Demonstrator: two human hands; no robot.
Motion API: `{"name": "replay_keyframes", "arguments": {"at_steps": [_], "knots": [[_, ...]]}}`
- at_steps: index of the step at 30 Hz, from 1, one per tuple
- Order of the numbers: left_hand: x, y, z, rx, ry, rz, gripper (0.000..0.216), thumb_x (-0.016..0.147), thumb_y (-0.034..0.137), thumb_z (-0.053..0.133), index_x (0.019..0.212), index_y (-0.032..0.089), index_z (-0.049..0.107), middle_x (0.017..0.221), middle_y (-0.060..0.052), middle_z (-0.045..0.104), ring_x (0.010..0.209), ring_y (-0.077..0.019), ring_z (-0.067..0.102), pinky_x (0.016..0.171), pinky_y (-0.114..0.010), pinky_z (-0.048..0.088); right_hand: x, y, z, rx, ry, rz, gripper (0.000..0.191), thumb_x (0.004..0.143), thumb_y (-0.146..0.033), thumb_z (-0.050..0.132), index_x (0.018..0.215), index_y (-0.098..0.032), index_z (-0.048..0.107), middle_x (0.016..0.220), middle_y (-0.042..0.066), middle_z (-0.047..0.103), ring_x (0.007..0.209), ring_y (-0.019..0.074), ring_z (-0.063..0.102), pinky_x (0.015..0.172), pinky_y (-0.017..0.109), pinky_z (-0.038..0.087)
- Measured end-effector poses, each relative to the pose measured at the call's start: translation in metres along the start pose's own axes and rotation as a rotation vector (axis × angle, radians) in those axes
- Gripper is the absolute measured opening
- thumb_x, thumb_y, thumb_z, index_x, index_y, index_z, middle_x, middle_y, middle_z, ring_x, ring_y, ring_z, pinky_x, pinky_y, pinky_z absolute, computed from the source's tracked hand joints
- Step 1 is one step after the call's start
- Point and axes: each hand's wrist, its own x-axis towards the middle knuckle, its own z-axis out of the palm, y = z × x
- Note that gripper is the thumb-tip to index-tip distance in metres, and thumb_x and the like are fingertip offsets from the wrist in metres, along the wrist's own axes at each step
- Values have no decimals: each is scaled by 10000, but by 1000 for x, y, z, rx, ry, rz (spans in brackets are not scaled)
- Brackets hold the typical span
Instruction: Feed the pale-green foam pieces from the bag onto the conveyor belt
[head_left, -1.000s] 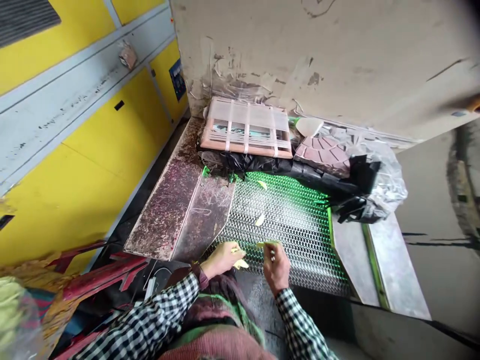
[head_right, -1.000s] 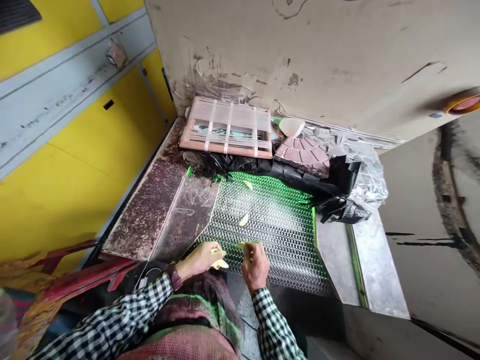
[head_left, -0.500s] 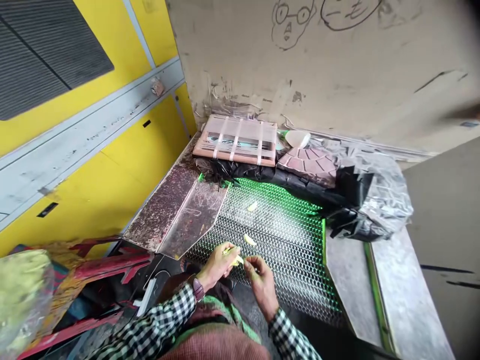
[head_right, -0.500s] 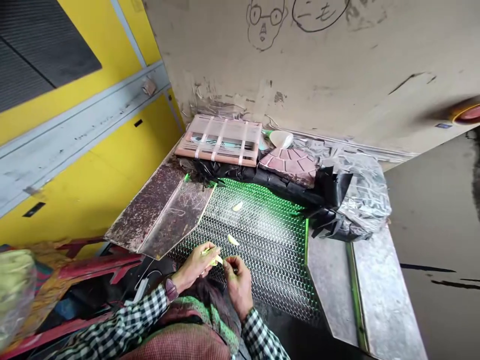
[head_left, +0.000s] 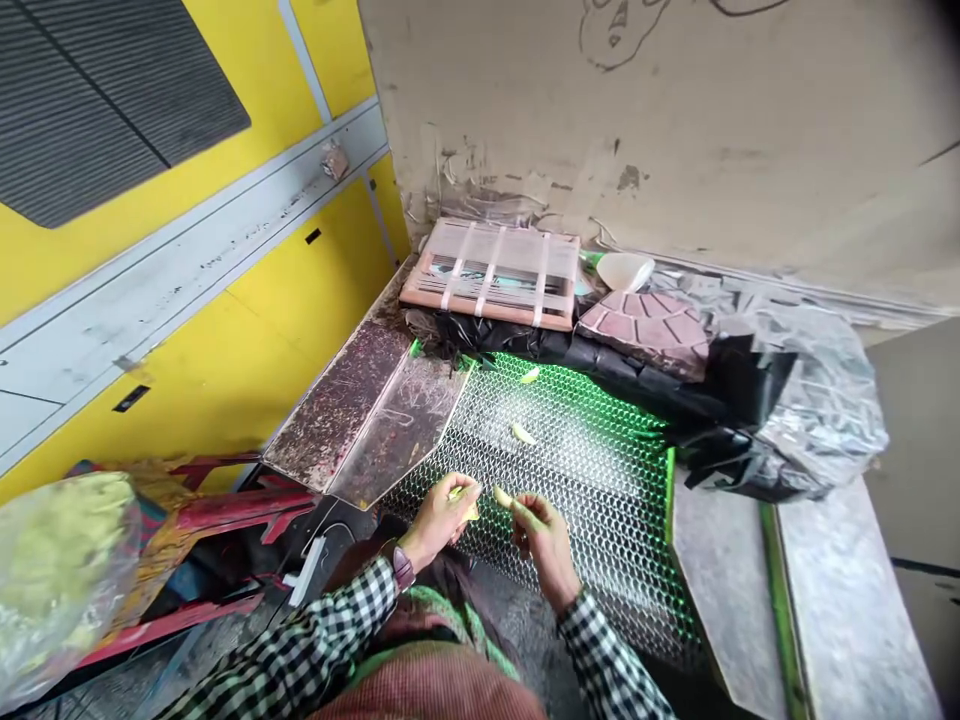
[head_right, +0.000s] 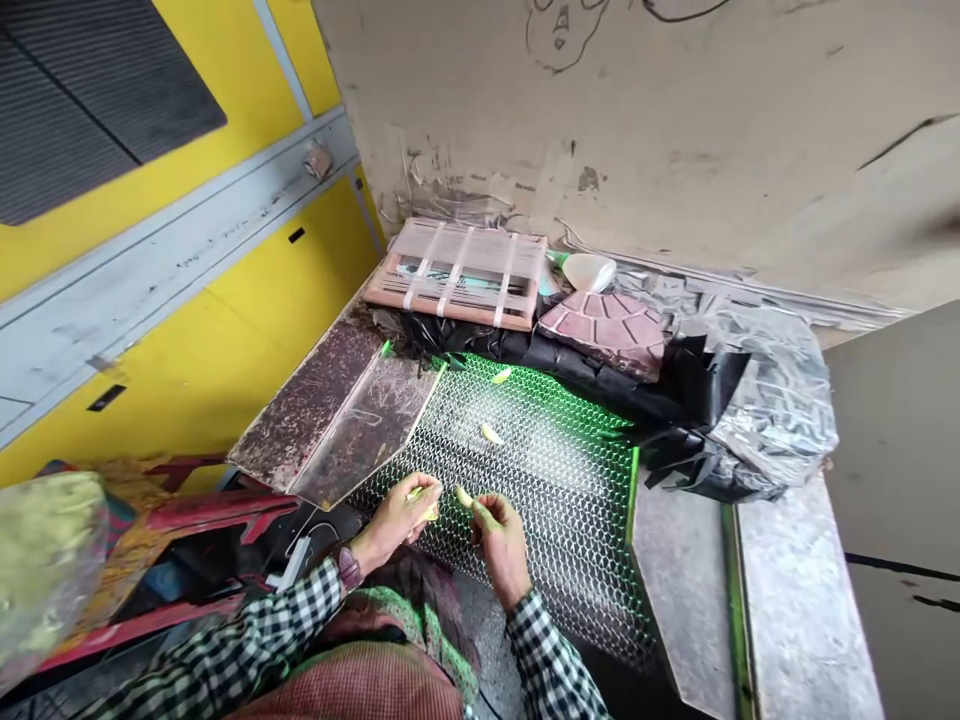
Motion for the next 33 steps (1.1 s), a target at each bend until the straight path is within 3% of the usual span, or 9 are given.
{"name": "replay_keyframes", "arguments": {"at_steps": [4,6,10,14,20,25,27,30,33], "knots": [[-1,0,-6,156,18,-33,441,865,574,635,1049,180,561,632,64,528,436,-71,410,407,-181,293,10,-7,-14,-576,254,-212,461,936,-620,473,949,-195,650,579,-26,502,471,152,377,462,274,236],[-3,4,-3,296,-29,-10,357,875,467,647,1062,171,577,695,28,597,509,-95,496,475,-202,361,4,-16,-10,-674,221,-329,434,977,-569,453,1069,-195,653,637,-8,552,506,166,432,491,286,284],[-6,11,5,617,-129,110,263,777,154,657,1035,170,611,860,-52,703,742,-171,631,644,-257,421,-12,-28,9,-616,-177,-532,213,997,-391,527,1012,-237,673,953,56,664,820,205,613,721,318,447],[-7,15,7,628,-178,145,227,796,181,632,1022,179,613,931,-71,723,783,-186,636,666,-264,413,-9,-22,13,-518,-164,-491,222,988,-347,527,859,-222,658,834,38,645,766,199,594,716,316,437],[-11,14,6,674,-184,167,312,814,200,636,1120,174,580,952,-89,725,823,-208,661,689,-272,416,-8,-13,15,-213,-303,-276,267,967,-450,580,954,-210,697,911,40,704,820,201,616,725,303,478],[-11,8,4,567,-169,134,255,839,303,666,1052,183,593,887,-45,698,739,-173,622,624,-252,399,-3,-1,21,41,-132,-129,327,830,-515,718,859,-193,668,820,31,668,726,188,592,653,302,492],[-10,2,-1,503,-132,97,236,850,336,658,1013,178,596,866,-27,678,730,-157,603,629,-245,412,2,3,15,45,-44,-82,359,821,-545,707,881,-194,663,818,34,666,681,186,582,599,302,483],[-9,-5,-7,471,-80,92,231,853,335,653,1004,167,606,857,-19,656,736,-144,588,664,-247,435,8,4,3,-257,107,-176,352,879,-548,623,908,-201,673,838,55,685,656,190,567,576,297,435],[-11,-6,-9,458,-103,109,354,839,362,684,1123,172,592,891,-16,654,721,-139,587,663,-249,447,5,-3,-2,-590,273,-354,347,939,-511,534,956,-199,686,903,82,692,693,196,573,608,301,415]]}}
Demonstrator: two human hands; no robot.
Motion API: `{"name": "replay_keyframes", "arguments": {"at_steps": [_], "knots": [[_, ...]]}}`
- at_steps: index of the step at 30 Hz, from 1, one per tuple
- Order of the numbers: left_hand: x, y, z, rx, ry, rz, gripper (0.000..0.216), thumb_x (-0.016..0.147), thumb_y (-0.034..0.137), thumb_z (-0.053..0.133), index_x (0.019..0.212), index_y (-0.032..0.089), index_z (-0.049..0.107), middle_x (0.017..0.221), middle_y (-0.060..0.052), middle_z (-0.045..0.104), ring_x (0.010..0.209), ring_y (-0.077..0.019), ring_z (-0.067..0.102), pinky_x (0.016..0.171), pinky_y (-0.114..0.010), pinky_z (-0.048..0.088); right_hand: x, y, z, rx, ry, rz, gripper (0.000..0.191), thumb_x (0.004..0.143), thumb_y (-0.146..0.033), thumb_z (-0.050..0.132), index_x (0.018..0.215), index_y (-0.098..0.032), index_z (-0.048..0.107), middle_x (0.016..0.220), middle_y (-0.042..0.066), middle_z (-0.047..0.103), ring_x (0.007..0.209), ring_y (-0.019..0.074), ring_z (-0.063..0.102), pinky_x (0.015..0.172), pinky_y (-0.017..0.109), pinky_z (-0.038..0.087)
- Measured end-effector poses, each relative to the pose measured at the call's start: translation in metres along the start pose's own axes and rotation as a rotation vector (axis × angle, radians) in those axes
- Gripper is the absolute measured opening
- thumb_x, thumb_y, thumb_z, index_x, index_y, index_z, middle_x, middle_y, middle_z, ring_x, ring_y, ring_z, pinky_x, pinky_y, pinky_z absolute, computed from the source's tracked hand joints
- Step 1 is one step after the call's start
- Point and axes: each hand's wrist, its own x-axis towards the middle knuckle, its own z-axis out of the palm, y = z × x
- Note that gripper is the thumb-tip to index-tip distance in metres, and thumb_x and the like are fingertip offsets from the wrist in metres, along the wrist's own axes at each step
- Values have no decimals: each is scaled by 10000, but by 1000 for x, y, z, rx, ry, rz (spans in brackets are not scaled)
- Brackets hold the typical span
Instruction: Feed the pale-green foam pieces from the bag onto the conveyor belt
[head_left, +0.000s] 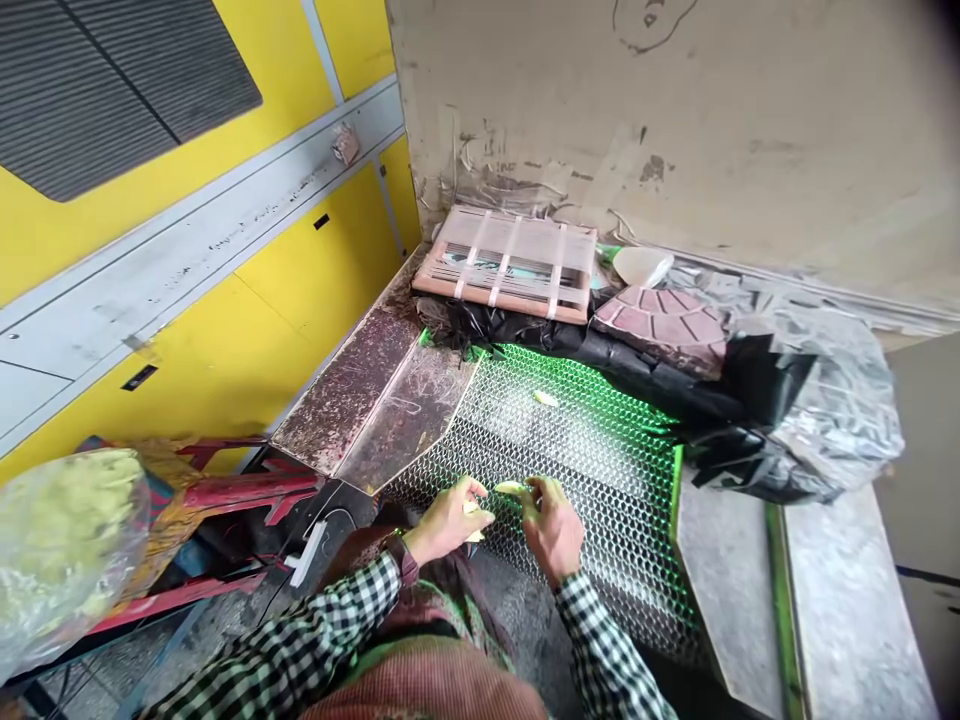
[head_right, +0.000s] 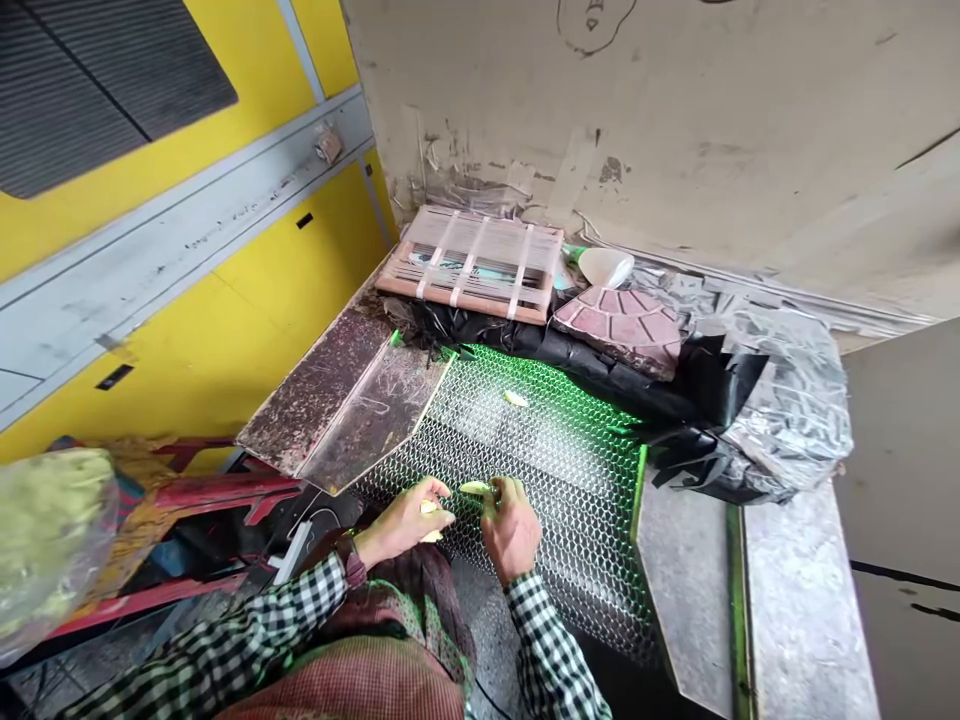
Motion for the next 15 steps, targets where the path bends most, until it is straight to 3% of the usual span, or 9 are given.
{"name": "replay_keyframes", "arguments": {"at_steps": [2,5,7,10,12,15], "knots": [[-1,3,1,37,-13,23,429,829,350,696,1200,177,568,911,-24,661,721,-147,599,659,-256,452,-5,-8,-3,20,-84,-59,345,970,-494,500,999,-205,686,924,79,696,735,201,597,646,304,440],[-2,7,6,192,-42,109,535,814,213,661,1329,181,520,962,-63,700,818,-197,655,722,-286,475,-14,-22,-2,271,-432,-85,299,985,-469,523,1004,-220,686,940,53,719,832,209,644,732,306,485],[-2,8,9,280,-66,168,685,776,118,627,1435,189,452,1037,-90,723,919,-232,682,790,-309,487,-18,-27,2,364,-512,-87,256,961,-446,575,969,-214,682,938,45,718,853,212,644,752,309,492],[-1,8,11,258,-78,207,772,758,123,646,1490,195,412,1101,-101,730,946,-240,687,797,-303,491,-17,-23,10,375,-459,-75,238,933,-428,617,887,-201,671,862,34,690,797,201,615,717,303,473],[0,8,9,171,-49,176,591,820,209,641,1397,185,515,1040,-89,734,868,-214,678,726,-279,483,-14,-15,14,392,-384,-40,275,941,-458,608,868,-198,662,811,27,667,742,187,586,666,293,453],[0,8,2,31,2,87,283,917,384,586,1082,162,647,871,-57,703,726,-168,625,626,-252,447,-10,-3,18,466,-264,30,337,932,-531,617,876,-200,645,772,20,638,685,174,548,603,282,438]]}}
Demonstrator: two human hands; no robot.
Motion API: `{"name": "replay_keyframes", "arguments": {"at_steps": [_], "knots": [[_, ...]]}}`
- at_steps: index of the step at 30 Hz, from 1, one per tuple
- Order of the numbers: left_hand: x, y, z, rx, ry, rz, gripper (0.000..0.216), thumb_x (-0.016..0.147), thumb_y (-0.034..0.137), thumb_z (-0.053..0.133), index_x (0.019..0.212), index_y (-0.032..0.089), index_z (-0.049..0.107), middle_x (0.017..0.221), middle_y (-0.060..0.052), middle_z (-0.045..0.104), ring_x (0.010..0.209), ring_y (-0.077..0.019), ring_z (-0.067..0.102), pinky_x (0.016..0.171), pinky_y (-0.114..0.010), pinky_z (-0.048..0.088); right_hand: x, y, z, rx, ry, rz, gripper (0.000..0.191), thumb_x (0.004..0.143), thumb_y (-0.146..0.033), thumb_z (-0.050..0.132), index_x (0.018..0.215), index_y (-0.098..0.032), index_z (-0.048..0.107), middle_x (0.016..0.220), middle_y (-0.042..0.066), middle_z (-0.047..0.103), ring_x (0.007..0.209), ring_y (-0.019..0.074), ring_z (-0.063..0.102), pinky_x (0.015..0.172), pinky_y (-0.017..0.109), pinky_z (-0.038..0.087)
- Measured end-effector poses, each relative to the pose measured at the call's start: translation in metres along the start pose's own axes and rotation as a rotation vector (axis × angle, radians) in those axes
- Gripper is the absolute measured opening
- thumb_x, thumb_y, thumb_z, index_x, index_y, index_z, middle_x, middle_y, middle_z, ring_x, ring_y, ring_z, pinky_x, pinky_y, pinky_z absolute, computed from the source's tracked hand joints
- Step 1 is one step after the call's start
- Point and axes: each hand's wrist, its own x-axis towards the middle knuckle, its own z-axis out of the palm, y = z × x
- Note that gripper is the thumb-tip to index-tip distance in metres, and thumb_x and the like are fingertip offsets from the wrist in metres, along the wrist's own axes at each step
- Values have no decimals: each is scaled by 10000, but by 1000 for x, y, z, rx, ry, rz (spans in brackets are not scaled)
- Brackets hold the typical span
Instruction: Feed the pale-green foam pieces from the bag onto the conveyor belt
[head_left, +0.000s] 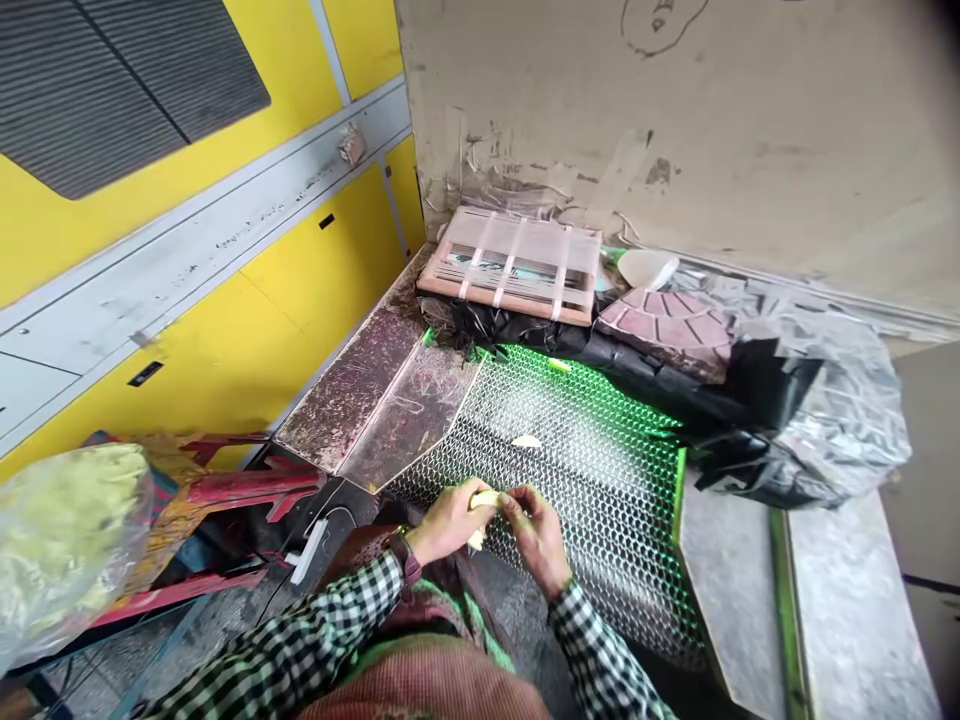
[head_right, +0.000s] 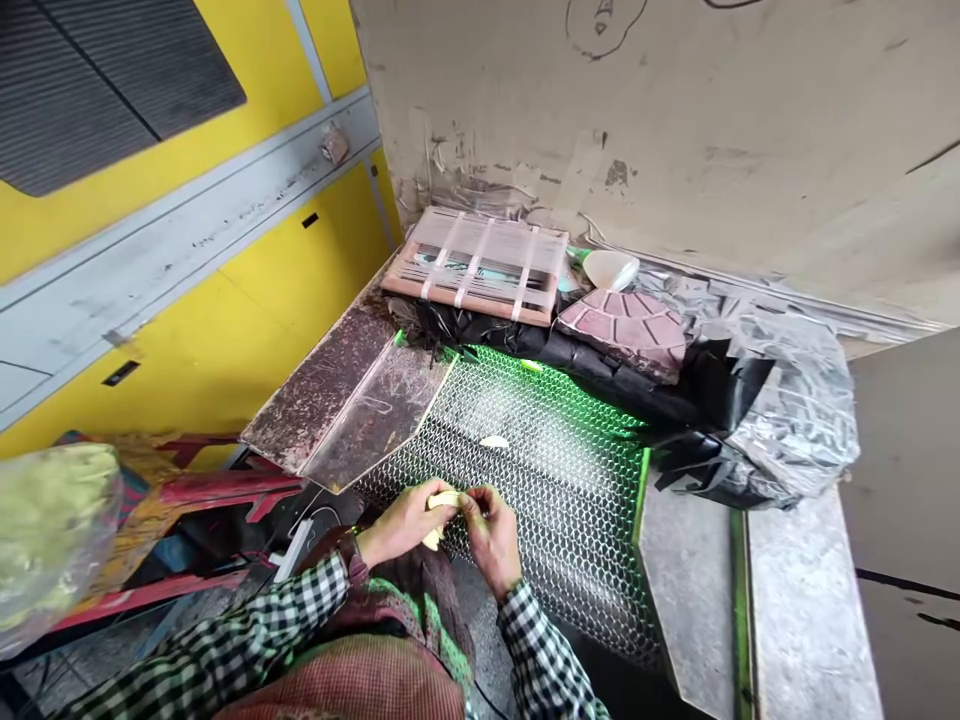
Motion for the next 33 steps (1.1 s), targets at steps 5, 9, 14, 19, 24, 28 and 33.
{"name": "replay_keyframes", "arguments": {"at_steps": [5,9,14,19,24,28,33], "knots": [[1,-6,-4,-276,9,-85,383,872,537,646,911,157,611,732,-3,620,605,-115,537,546,-225,406,1,9,2,187,-26,90,366,874,-561,698,878,-200,638,778,21,629,661,165,541,565,276,460],[0,-8,1,-512,-30,-199,480,816,585,704,988,151,592,724,20,591,506,-75,444,425,-197,286,-2,13,7,221,12,116,365,855,-554,724,884,-198,645,824,36,653,682,174,569,580,287,486],[-1,-12,2,-530,-20,-276,479,798,560,720,1005,146,600,727,14,600,495,-73,453,397,-188,243,0,15,3,106,171,66,345,906,-551,657,915,-207,628,835,35,654,685,173,568,598,291,482],[0,-14,0,-311,-4,-147,339,844,500,666,871,174,578,691,19,605,535,-95,500,472,-206,348,5,7,0,2,-26,-44,281,958,-491,603,1006,-217,639,938,55,695,823,206,637,697,311,522],[1,-16,-1,-107,55,-112,225,863,400,612,850,177,589,690,-3,639,583,-125,552,543,-228,402,14,12,-2,-439,186,-245,244,1028,-383,491,955,-206,643,876,67,698,777,209,628,692,322,483],[-1,-23,-4,-47,153,-126,187,867,371,585,844,186,580,690,-6,638,601,-137,566,553,-229,403,14,26,-11,-911,270,-508,217,1040,-237,443,973,-204,648,955,86,708,860,232,600,752,357,437],[-6,-17,-6,-18,184,-62,218,885,398,585,844,185,605,699,-10,642,605,-136,552,554,-226,388,-10,16,-7,-837,212,-509,181,1023,-257,494,1128,-221,637,1197,105,683,1063,275,597,917,428,446]]}}
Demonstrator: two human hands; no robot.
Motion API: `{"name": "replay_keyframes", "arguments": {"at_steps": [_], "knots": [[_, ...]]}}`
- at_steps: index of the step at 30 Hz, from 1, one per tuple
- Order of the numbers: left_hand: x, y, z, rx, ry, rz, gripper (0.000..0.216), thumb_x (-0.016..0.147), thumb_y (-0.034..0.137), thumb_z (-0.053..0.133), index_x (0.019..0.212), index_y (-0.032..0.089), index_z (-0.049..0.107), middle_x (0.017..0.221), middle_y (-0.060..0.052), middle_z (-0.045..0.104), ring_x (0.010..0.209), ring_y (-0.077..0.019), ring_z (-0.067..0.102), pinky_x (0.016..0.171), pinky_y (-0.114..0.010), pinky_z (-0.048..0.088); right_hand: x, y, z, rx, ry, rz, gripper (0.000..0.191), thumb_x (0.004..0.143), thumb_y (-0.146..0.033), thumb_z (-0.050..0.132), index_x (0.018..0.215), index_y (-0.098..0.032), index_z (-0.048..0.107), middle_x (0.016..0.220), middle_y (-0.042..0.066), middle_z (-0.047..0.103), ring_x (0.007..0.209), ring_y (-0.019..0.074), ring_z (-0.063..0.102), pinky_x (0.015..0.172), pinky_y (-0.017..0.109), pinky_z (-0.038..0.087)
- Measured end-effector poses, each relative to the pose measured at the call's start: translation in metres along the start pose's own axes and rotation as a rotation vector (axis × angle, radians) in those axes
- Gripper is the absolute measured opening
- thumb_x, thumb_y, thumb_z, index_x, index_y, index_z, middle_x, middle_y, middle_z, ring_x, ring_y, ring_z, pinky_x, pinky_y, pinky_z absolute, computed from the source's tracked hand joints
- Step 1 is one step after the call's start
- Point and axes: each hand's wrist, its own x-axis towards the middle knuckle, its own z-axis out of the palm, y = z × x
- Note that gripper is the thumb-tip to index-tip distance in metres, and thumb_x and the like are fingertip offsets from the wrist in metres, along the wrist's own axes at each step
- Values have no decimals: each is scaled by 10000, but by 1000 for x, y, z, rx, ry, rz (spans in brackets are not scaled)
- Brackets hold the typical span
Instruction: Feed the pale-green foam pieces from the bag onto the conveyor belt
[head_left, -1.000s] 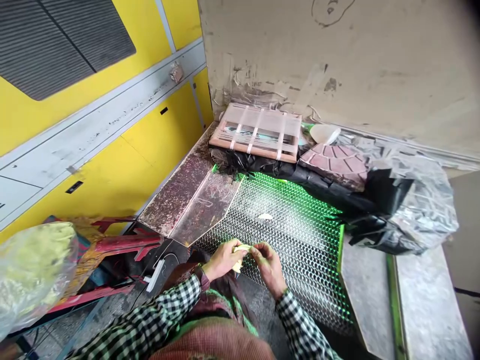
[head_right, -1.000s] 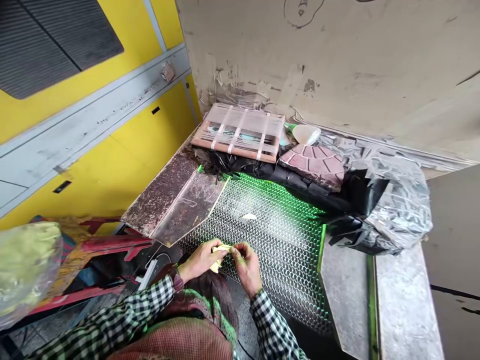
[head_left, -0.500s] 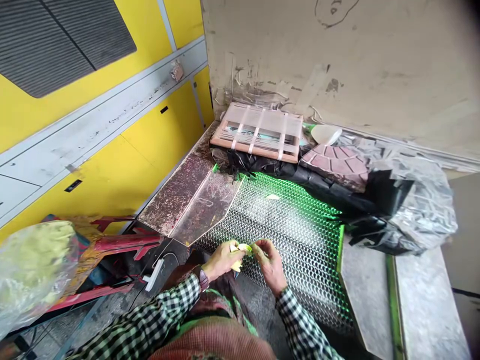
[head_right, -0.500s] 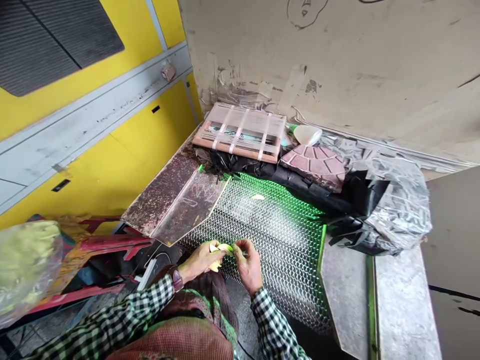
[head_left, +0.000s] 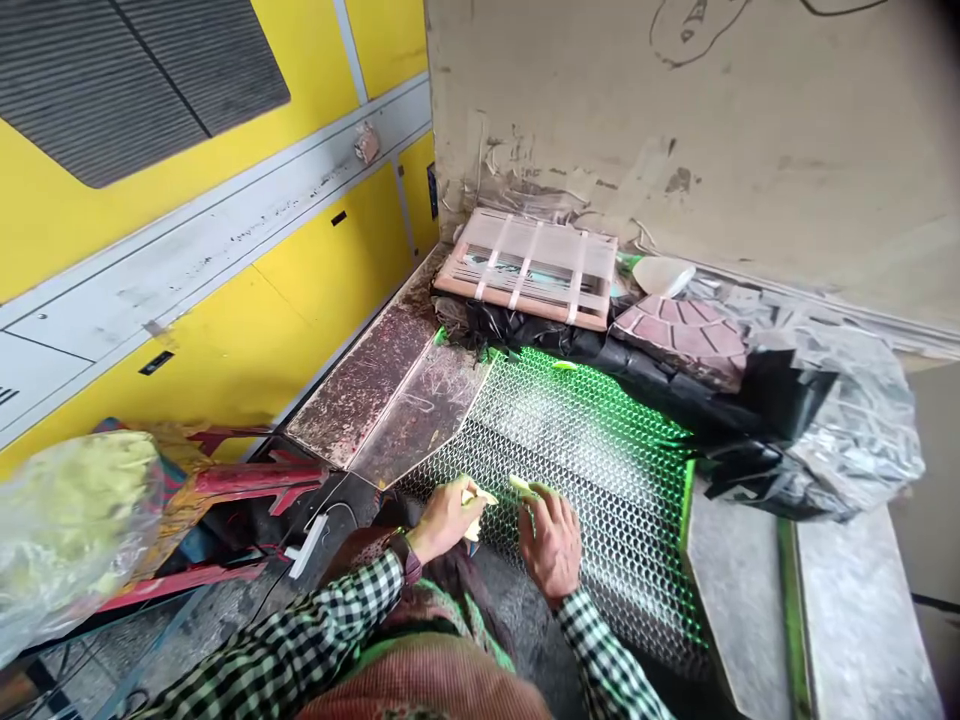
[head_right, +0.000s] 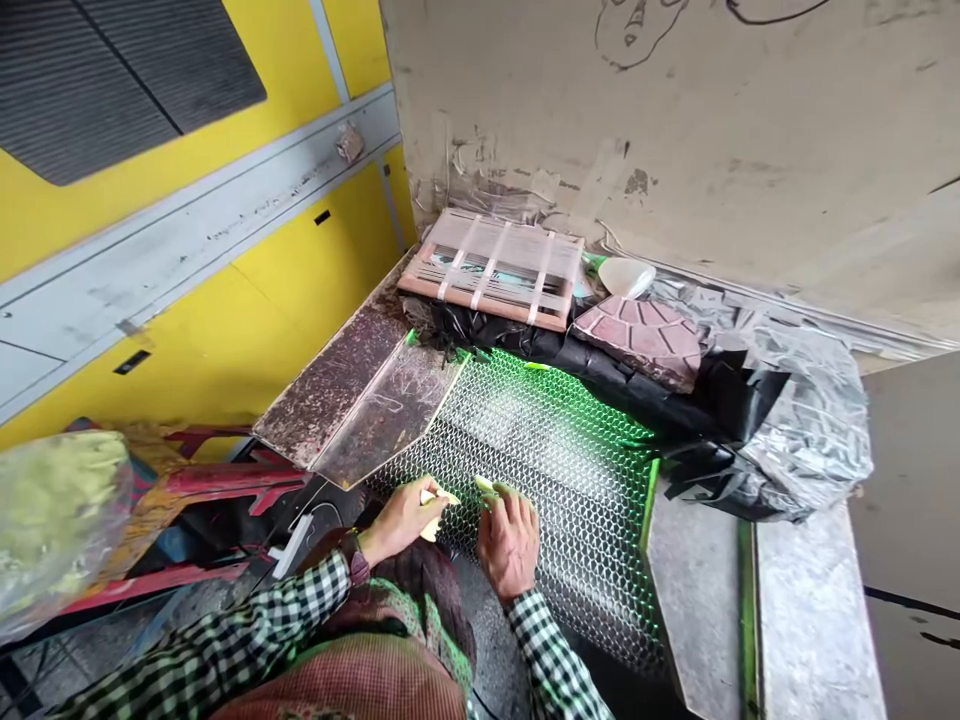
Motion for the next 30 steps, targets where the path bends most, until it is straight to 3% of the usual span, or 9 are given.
{"name": "replay_keyframes", "arguments": {"at_steps": [2,5,9,13,17,20,22,27,30], "knots": [[-3,7,1,-22,-54,27,223,888,404,593,853,185,618,702,-8,642,600,-133,546,553,-225,382,-2,-14,-4,211,-46,99,200,1034,-310,493,1172,-230,614,1175,97,685,1054,259,619,900,403,477],[-5,15,3,-81,-124,33,230,889,415,595,849,189,616,697,-6,639,596,-133,543,552,-226,386,-1,-20,0,372,-93,211,194,1048,-353,471,1042,-227,619,958,57,689,866,215,637,756,336,496],[-4,12,2,-162,-78,-47,237,877,425,584,828,194,574,685,-5,628,589,-140,550,551,-236,414,2,4,10,56,37,86,202,1040,-291,467,950,-216,632,909,72,677,860,233,591,785,368,445],[-5,9,-2,-148,-63,-88,197,871,379,582,938,194,571,720,-8,647,603,-154,582,564,-248,431,2,16,5,-77,-9,-35,204,1026,-229,460,1018,-226,664,1041,91,696,927,254,593,835,405,430],[-9,14,0,93,-111,28,217,853,215,577,1068,191,570,789,-37,684,681,-189,624,624,-274,418,8,-17,-12,244,-96,46,212,1019,-300,514,1177,-236,640,1142,98,672,1029,263,617,872,398,481],[-9,18,3,228,-168,122,348,779,52,534,1097,189,571,882,-80,717,818,-225,665,687,-289,410,12,-43,-17,502,-267,47,190,1032,-325,491,1059,-242,659,1004,65,671,912,220,643,781,336,506],[-8,18,6,215,-182,119,317,795,67,542,1086,188,577,887,-85,719,826,-227,666,687,-289,407,15,-45,-15,535,-268,78,215,1038,-342,479,950,-238,645,909,45,651,823,201,630,727,321,495],[-3,11,7,-114,-90,-66,188,858,328,624,973,183,588,797,-29,661,647,-149,593,581,-246,409,22,-6,0,164,32,93,196,1045,-305,453,981,-226,620,958,73,661,872,222,599,767,349,462],[0,5,6,-370,-53,-208,307,870,467,610,982,186,564,775,-7,636,547,-104,529,462,-200,338,25,13,4,-66,-21,-49,220,1036,-232,436,954,-229,640,990,87,684,882,238,580,781,373,428]]}}
